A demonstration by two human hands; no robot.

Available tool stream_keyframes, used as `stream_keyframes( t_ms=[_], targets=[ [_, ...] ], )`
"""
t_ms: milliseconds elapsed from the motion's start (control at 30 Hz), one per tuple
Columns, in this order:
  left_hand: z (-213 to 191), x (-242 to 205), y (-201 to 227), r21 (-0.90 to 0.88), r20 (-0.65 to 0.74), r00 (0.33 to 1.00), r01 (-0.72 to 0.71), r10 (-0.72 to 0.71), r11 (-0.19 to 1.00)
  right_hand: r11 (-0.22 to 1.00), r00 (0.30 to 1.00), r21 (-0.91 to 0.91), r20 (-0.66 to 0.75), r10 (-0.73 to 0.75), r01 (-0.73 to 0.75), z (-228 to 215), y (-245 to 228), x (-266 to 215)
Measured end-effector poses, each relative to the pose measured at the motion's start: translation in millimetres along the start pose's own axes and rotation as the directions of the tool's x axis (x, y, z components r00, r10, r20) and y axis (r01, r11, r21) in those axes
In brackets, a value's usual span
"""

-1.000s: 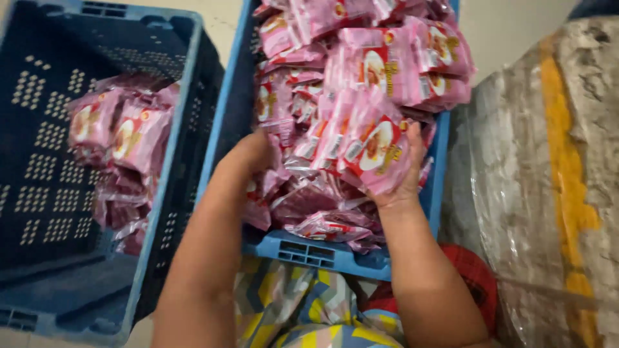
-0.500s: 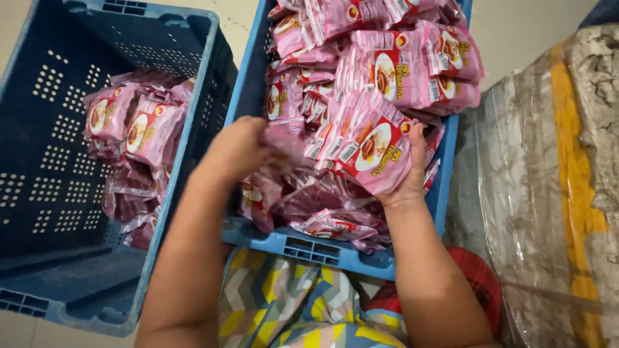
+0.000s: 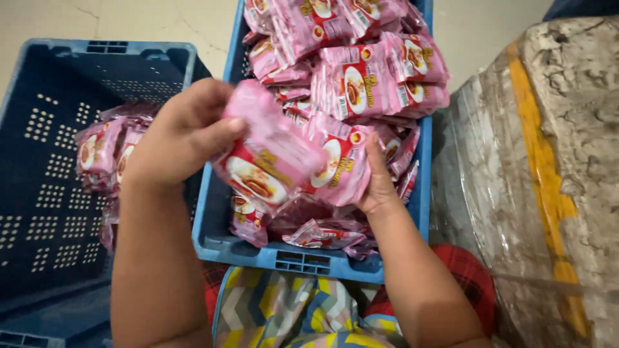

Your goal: The person sits on the floor and repeatedly picks up pink instant noodle packets from a blue crate, turns them over, and places them back into the same crate. The person handles the packets one at a time, occasionally adjusting their position within the crate.

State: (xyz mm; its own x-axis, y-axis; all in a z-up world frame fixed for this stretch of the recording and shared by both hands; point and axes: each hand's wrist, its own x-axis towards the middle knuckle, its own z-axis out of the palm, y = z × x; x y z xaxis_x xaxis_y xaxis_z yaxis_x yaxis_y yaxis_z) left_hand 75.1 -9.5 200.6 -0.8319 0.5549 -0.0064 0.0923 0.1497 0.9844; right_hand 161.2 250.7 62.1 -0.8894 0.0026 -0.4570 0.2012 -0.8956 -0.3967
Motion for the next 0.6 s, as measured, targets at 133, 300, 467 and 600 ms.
stream_keyframes(
  t_ms=[133, 300, 467, 600],
  targets=[
    [53, 40, 25, 0.429, 0.200, 0.979, -0.118, 0.034, 0.895, 0.993, 0.970, -0.044, 0.218, 0.113, -0.105, 10, -3, -10],
    [118, 67, -35, 0.763, 0.187, 0.978, -0.201, 0.088, 0.615, 0.988, 0.979, -0.073, 0.144, 0.143, -0.133, 15, -5, -16],
    [109, 56, -63, 0.787, -0.018, 0.903, -0.252, 0.430, 0.562, 0.982, 0.985, -0.101, 0.048, 0.164, -0.158, 20, -10, -20],
    [104, 4, -71, 0.229, -0.329, 0.944, 0.091, -0.011, 0.969, 0.974, 0.981, -0.117, -0.040, 0.189, -0.192, 28, -10, -25]
  ],
)
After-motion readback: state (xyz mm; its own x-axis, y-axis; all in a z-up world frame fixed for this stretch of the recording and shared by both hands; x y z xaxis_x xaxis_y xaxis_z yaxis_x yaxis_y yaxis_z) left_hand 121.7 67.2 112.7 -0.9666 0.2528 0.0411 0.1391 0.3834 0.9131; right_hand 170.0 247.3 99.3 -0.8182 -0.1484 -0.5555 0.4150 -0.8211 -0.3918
